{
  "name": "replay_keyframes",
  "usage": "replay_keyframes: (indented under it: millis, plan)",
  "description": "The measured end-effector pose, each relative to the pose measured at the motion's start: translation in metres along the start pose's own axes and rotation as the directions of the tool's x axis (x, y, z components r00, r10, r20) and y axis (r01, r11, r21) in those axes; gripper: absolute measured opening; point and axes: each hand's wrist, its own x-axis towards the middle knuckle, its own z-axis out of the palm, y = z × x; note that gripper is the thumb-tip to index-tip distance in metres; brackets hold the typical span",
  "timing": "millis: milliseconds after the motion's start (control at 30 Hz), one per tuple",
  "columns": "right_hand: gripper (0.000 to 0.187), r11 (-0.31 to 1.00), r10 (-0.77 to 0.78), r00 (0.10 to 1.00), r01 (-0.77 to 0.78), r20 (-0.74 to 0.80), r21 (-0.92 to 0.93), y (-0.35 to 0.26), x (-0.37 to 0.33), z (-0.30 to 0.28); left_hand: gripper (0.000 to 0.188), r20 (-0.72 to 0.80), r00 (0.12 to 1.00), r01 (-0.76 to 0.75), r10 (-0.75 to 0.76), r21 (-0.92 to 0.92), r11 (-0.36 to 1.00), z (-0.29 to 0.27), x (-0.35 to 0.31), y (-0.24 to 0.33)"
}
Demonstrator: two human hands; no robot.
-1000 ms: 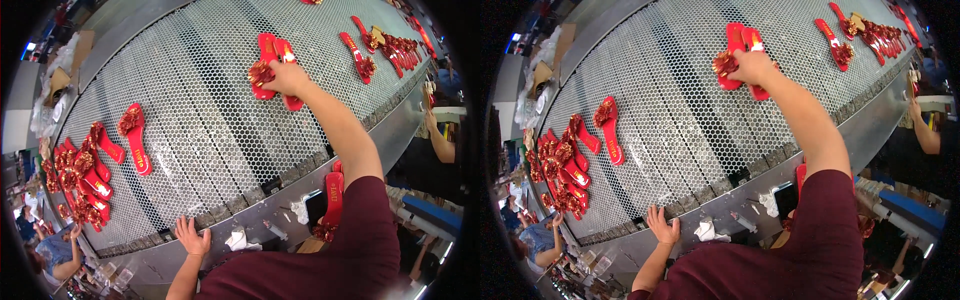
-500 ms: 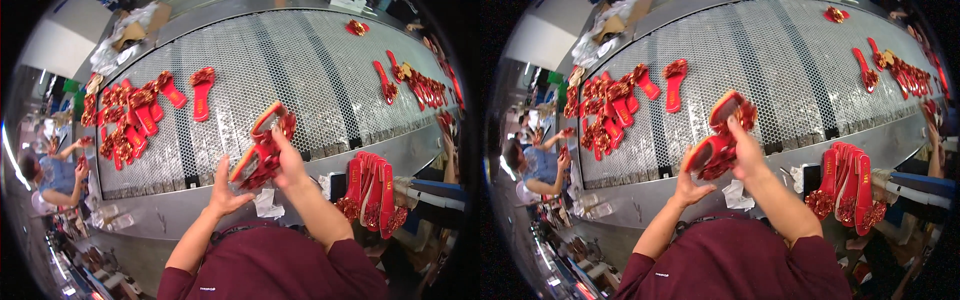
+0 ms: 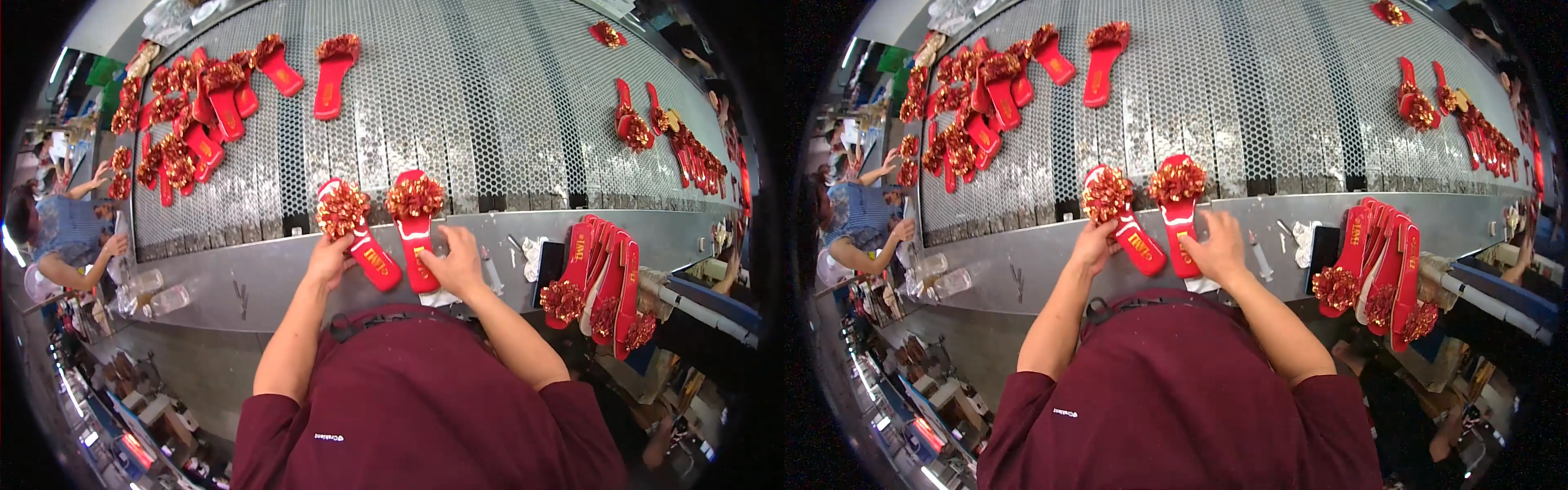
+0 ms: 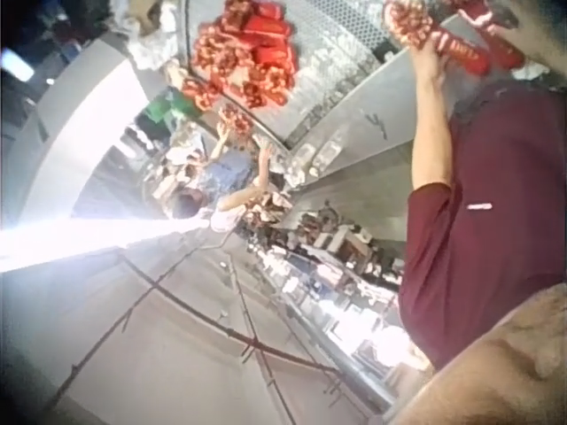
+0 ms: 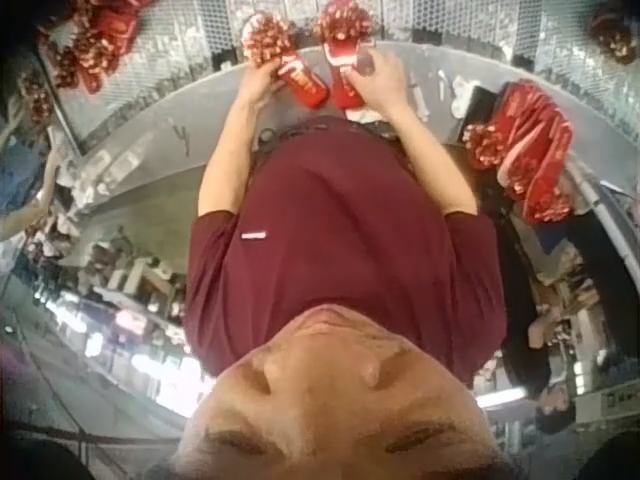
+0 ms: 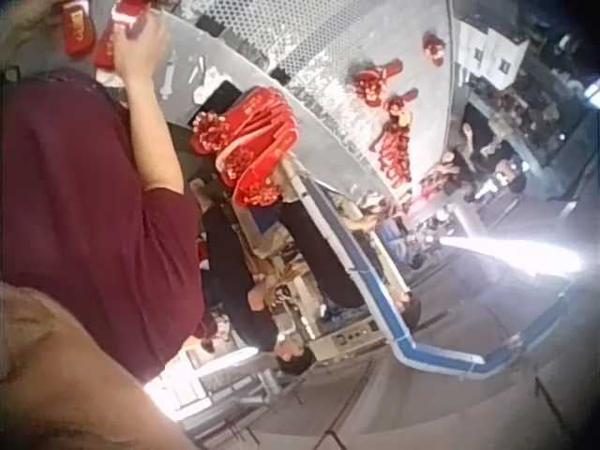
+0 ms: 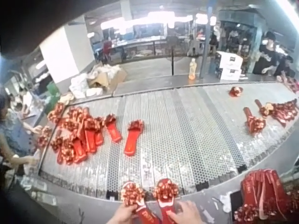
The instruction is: Apply glue and clean sandals at a conveyor belt assembly line station.
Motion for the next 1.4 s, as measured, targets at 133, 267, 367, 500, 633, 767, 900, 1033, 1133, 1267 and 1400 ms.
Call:
replay_keyframes:
  millis: [133,267,367,500,633,767,900,1033,1133,1267,1400]
  plan:
    - [0.074,0.976,0.217,0.919,-0.194,0.329,-0.102,-0.002,0.002,-0.01,0.029,-0.008,0.999,-0.043,0.043,0.03,0.999,0.003,-0.001,-0.005]
    - [0.074,0.966,0.258,0.877,-0.221,0.405,-0.136,-0.012,0.011,-0.013,0.029,0.015,0.998,-0.06,0.059,0.01,0.998,0.012,-0.004,-0.005]
    - [0.077,0.97,0.244,0.881,-0.217,0.405,-0.11,-0.009,0.011,-0.013,0.029,-0.017,0.997,-0.072,0.072,0.017,0.997,0.014,-0.002,-0.012]
    - [0.074,0.985,0.175,0.916,-0.164,0.362,-0.062,-0.003,0.011,-0.012,0.03,-0.025,0.996,-0.09,0.091,0.028,0.996,0.015,0.001,-0.018]
    - [0.048,0.942,0.271,0.825,-0.332,0.496,0.038,-0.001,0.023,-0.017,0.03,-0.014,0.995,-0.103,0.103,0.023,0.994,0.017,0.001,-0.02]
    - [0.032,0.822,0.28,0.803,-0.484,0.527,0.3,0.022,0.023,-0.006,0.03,-0.009,0.994,-0.106,0.106,0.025,0.994,0.024,0.0,-0.02]
    - [0.032,0.652,0.347,0.739,-0.633,0.578,0.417,0.024,0.025,-0.015,0.029,-0.006,0.995,-0.102,0.102,0.016,0.995,0.025,0.001,-0.022]
    - [0.024,0.593,0.349,0.699,-0.68,0.624,0.431,0.023,0.028,-0.025,0.03,0.005,0.995,-0.103,0.103,-0.007,0.995,0.029,0.0,-0.023]
    - [0.019,0.517,0.347,0.665,-0.724,0.662,0.456,0.031,0.025,-0.024,0.029,-0.001,0.996,-0.09,0.09,-0.02,0.996,0.03,0.003,-0.025]
    - [0.015,0.403,0.338,0.636,-0.764,0.694,0.503,0.026,0.025,-0.032,0.029,-0.005,0.996,-0.084,0.084,-0.024,0.996,0.035,0.002,-0.025]
    - [0.013,0.343,0.307,0.633,-0.77,0.71,0.538,0.032,0.026,-0.034,0.028,0.006,0.996,-0.085,0.085,-0.02,0.996,0.039,0.002,-0.025]
